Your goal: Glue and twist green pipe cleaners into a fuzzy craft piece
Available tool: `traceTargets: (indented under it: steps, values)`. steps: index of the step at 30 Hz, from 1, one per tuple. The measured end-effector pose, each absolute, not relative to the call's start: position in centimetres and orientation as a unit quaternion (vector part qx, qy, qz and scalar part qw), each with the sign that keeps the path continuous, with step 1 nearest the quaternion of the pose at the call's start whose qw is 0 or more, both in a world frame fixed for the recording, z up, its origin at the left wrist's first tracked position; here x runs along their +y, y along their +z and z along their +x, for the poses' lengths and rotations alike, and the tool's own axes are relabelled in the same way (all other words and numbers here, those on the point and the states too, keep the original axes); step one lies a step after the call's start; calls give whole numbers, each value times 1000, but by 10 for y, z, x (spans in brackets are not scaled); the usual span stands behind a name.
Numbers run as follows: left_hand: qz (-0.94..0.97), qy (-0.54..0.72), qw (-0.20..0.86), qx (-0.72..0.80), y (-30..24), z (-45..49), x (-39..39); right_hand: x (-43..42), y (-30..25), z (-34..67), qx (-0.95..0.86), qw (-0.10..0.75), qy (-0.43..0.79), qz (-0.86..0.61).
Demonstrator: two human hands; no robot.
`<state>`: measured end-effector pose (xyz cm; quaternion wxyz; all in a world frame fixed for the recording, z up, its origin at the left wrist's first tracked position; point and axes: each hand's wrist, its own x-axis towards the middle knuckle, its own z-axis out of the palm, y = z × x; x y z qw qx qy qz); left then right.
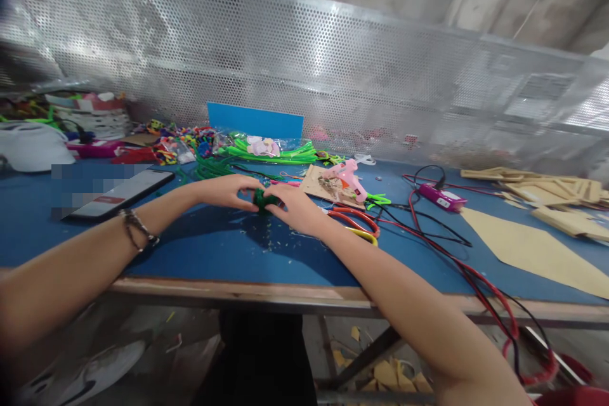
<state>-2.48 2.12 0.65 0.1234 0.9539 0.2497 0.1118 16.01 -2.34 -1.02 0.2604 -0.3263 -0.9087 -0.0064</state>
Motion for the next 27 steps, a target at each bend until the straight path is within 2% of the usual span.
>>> traceTargets:
  steps: [6, 8, 10, 12, 15, 20, 27]
  values:
    - [923, 180, 143, 310, -2, -22, 30, -30, 9, 157, -892, 319, -86, -309]
    - [898, 222, 124, 360, 1, -28, 33, -34, 17, 149, -910, 272, -85, -302]
    - [866, 264, 119, 407, 3, -33, 36, -35, 19, 134, -940, 184, -49, -284]
    - [834, 299, 147, 440, 5, -35, 37, -32, 14, 116, -954, 125, -26, -272]
    - [795, 329, 221, 459, 5, -33, 38, -23, 2, 91, -956, 91, -15, -277]
    - [771, 360, 285, 441, 4, -31, 39, -8, -11, 72, -948, 122, 33, -291]
    - [777, 359, 288, 429, 5, -29, 35, -10, -12, 73, -946, 138, 46, -290]
